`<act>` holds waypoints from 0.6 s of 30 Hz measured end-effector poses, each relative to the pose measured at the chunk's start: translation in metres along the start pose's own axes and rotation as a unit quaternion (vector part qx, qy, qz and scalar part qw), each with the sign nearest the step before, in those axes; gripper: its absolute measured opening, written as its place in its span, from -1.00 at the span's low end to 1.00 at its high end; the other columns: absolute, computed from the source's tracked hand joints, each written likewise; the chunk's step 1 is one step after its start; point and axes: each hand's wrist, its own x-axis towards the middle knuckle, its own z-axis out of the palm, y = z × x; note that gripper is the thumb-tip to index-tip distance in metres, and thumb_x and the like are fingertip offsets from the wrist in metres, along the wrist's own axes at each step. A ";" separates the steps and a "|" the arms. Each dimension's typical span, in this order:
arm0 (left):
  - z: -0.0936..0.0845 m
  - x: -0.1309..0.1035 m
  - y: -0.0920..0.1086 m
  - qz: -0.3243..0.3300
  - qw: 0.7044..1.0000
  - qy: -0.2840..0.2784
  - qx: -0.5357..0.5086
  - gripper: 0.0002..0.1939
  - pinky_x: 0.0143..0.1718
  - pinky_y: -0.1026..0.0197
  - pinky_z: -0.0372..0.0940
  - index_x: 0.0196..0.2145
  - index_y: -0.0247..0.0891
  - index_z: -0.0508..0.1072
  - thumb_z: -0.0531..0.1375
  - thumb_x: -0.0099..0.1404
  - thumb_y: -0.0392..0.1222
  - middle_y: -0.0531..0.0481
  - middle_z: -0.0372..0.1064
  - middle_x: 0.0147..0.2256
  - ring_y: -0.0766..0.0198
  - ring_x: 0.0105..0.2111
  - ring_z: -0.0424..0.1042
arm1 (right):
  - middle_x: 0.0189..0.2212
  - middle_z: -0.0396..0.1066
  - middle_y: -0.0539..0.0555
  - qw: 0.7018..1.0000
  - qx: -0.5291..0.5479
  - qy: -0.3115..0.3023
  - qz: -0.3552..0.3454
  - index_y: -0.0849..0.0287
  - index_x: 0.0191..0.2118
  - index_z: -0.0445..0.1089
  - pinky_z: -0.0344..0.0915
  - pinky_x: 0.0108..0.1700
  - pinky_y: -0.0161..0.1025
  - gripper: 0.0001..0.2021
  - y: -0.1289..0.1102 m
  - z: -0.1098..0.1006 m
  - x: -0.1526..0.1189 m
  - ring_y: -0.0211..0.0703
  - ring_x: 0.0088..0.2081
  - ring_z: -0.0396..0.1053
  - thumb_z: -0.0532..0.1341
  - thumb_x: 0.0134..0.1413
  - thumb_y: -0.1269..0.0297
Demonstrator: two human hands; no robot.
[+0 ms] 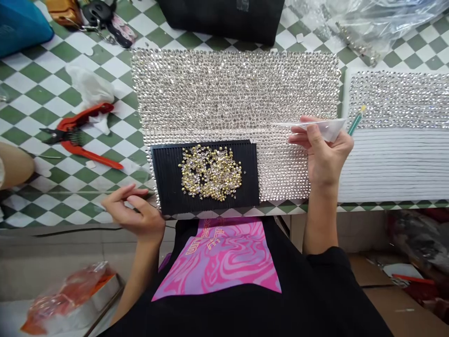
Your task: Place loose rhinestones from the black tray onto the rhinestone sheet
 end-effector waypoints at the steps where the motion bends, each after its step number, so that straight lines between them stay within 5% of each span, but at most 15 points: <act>1: 0.000 0.000 0.000 -0.004 1.000 -0.001 0.005 -0.73 -0.05 0.06 0.31 -0.15 -0.26 0.40 -0.03 0.41 -0.12 -0.05 0.36 -0.38 0.19 -0.30 0.43 | -0.45 0.54 0.06 1.000 0.000 0.003 0.003 0.27 -0.27 0.56 0.52 -0.41 -0.26 -0.79 0.000 0.001 -0.001 -0.24 -0.45 0.51 0.37 0.04 0.21; 18: 0.000 0.001 0.004 0.023 1.000 0.017 0.009 -0.71 -0.14 0.08 0.32 -0.18 -0.37 0.44 -0.02 0.42 -0.16 -0.08 0.41 -0.46 0.17 -0.39 0.40 | -0.47 0.53 0.04 0.999 -0.037 0.012 -0.015 0.26 -0.36 0.56 0.49 -0.46 -0.27 -0.86 0.003 0.006 -0.005 -0.23 -0.51 0.50 0.39 0.02 0.27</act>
